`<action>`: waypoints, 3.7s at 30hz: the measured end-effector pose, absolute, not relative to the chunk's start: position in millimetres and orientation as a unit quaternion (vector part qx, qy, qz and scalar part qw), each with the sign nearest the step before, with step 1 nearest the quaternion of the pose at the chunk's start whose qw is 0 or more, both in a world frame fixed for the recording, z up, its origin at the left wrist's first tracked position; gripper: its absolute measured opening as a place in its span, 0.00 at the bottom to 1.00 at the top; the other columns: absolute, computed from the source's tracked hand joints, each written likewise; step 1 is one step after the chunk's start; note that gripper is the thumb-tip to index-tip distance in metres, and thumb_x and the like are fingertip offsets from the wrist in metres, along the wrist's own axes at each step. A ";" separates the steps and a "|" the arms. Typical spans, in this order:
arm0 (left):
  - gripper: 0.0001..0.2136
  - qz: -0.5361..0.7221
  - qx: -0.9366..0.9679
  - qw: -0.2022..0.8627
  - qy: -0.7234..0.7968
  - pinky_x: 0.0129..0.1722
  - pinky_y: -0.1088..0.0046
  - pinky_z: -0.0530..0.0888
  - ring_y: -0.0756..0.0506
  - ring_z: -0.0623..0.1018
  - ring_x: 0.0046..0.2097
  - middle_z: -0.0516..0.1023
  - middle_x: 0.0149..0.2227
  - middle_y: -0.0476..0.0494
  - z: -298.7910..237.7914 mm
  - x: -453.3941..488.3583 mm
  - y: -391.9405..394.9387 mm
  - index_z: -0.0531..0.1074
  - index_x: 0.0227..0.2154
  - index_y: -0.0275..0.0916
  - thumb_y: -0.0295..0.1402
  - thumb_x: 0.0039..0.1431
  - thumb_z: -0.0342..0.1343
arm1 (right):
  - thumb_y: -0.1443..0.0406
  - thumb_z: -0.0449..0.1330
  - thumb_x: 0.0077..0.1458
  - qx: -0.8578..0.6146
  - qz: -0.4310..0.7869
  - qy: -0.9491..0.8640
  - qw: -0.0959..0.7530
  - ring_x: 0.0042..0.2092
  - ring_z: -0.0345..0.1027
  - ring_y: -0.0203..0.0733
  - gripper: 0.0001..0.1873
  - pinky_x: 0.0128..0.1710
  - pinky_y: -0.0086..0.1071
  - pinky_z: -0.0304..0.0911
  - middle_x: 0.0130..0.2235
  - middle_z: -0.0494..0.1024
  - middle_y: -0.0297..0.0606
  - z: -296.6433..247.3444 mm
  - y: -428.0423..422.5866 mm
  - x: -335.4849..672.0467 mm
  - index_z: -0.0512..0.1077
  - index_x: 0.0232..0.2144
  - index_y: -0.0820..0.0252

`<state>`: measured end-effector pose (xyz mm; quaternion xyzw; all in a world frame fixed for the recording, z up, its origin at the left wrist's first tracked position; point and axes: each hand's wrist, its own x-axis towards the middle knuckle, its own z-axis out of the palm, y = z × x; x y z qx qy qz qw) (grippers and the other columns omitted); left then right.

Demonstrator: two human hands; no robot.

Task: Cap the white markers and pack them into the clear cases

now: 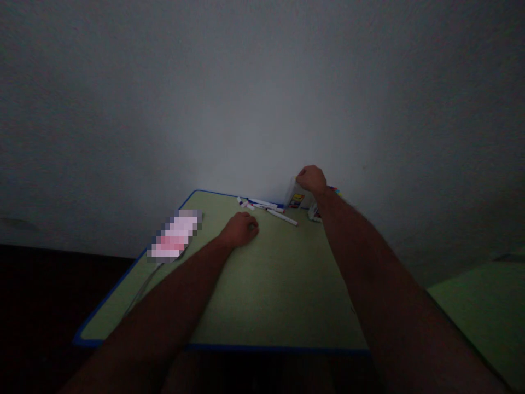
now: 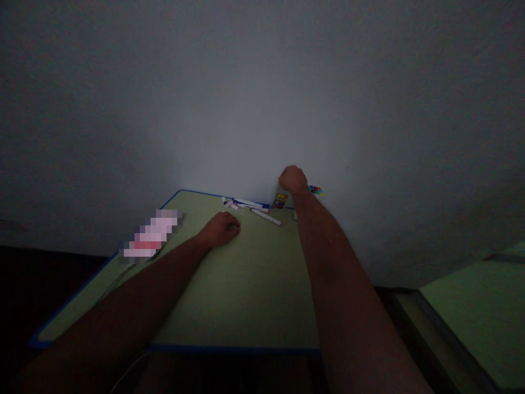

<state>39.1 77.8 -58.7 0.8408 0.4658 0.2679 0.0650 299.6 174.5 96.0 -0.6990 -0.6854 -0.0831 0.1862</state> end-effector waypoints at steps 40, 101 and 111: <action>0.12 0.272 0.839 0.069 0.466 0.53 0.62 0.71 0.39 0.77 0.47 0.79 0.42 0.38 -59.9 37.5 79.9 0.81 0.38 0.40 0.38 0.57 0.55 | 0.57 0.55 0.61 -0.698 -0.116 -0.704 0.061 0.48 0.76 0.53 0.20 0.48 0.40 0.69 0.46 0.81 0.53 103.8 148.2 313.0 0.82 0.41 0.64; 0.14 0.267 0.853 0.050 0.446 0.54 0.62 0.71 0.39 0.77 0.47 0.80 0.41 0.37 -59.9 38.2 81.5 0.81 0.38 0.38 0.38 0.57 0.54 | 0.63 0.57 0.59 -0.678 -0.054 -0.677 0.280 0.40 0.74 0.42 0.12 0.43 0.32 0.64 0.37 0.82 0.42 16.0 77.3 282.8 0.80 0.33 0.61; 0.16 0.242 0.864 0.032 0.440 0.55 0.62 0.70 0.40 0.78 0.47 0.82 0.42 0.38 -51.9 37.5 78.6 0.81 0.38 0.37 0.38 0.58 0.51 | 0.69 0.55 0.59 -0.724 -0.027 -0.609 0.323 0.46 0.76 0.45 0.15 0.48 0.34 0.66 0.44 0.83 0.41 -22.8 62.0 324.2 0.80 0.43 0.58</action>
